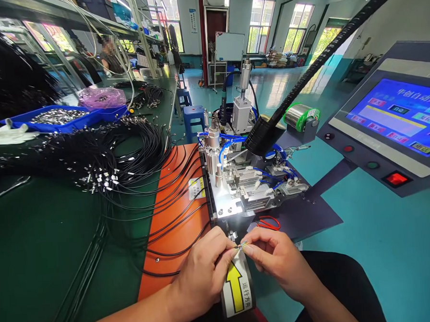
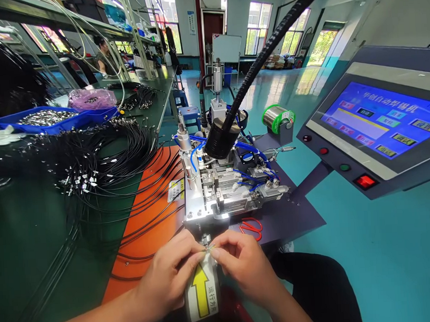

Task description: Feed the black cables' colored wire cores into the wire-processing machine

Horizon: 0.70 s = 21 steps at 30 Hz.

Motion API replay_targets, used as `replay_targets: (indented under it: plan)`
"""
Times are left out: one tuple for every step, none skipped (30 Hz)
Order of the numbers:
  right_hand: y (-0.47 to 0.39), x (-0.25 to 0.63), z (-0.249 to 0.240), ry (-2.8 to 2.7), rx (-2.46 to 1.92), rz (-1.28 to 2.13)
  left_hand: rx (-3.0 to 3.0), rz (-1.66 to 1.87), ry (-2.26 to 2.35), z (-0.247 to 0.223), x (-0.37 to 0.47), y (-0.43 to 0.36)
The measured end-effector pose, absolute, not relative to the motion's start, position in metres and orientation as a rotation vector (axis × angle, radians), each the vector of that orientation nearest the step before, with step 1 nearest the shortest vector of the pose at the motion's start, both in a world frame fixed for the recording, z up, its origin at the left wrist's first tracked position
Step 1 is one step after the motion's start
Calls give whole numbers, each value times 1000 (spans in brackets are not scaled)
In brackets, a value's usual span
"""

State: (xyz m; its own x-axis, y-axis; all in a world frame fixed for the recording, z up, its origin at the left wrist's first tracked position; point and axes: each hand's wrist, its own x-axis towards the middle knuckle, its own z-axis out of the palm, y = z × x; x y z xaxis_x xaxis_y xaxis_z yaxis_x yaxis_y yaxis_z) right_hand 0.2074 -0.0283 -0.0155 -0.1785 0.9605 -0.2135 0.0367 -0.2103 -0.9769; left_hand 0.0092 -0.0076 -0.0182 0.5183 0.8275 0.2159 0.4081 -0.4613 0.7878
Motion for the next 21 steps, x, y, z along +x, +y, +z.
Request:
replay_targets:
  plan:
    - [-28, 208, -16, -1254, -1289, 1495, 2075, 786, 1002, -18, 9, -8]
    - [-28, 208, -16, -1261, -1287, 1493, 2075, 786, 1002, -18, 9, -8]
    - [-28, 208, -16, -1263, -1285, 1495, 2074, 782, 1002, -18, 9, -8]
    - [-28, 208, -16, -1262, -1285, 1499, 2072, 776, 1000, -18, 9, -7]
    - [-28, 208, -16, -1257, -1284, 1508, 2070, 770, 1000, -19, 9, -7]
    - [-28, 208, -16, -1251, -1284, 1519, 2068, 764, 1000, -19, 9, -7]
    - [-28, 208, -16, -1243, -1284, 1530, 2067, 759, 1000, -19, 9, -8]
    - [-28, 208, -17, -1235, -1283, 1540, 2067, 759, 1000, -20, 9, -8]
    - [-28, 208, -17, -1229, -1281, 1545, 2067, 761, 1000, -20, 9, -8]
    - [-27, 208, -17, -1228, -1277, 1545, 2068, 763, 999, -20, 9, -8]
    - [-27, 208, -17, -1229, -1273, 1543, 2069, 765, 998, -20, 8, -8]
    - [-27, 208, -17, -1232, -1270, 1538, 2070, 766, 996, -19, 8, -8]
    - [-27, 208, -18, -1237, -1268, 1536, 2071, 767, 994, -19, 8, -8]
    - [-27, 208, -18, -1242, -1268, 1533, 2073, 766, 993, -19, 8, -8]
    - [-27, 208, -18, -1248, -1271, 1531, 2075, 768, 993, -19, 8, -8]
    - [-27, 208, -18, -1253, -1274, 1531, 2076, 769, 992, -19, 8, -8]
    - [-27, 209, -18, -1255, -1276, 1531, 2077, 768, 992, -19, 9, -7]
    - [-28, 209, -18, -1256, -1278, 1532, 2079, 767, 991, -19, 9, -7]
    - [-28, 209, -18, -1255, -1279, 1534, 2080, 765, 990, -19, 9, -7]
    - [-28, 209, -18, -1253, -1280, 1535, 2082, 762, 988, -19, 9, -7]
    - [-28, 209, -17, -1251, -1281, 1535, 2084, 759, 985, -19, 9, -7]
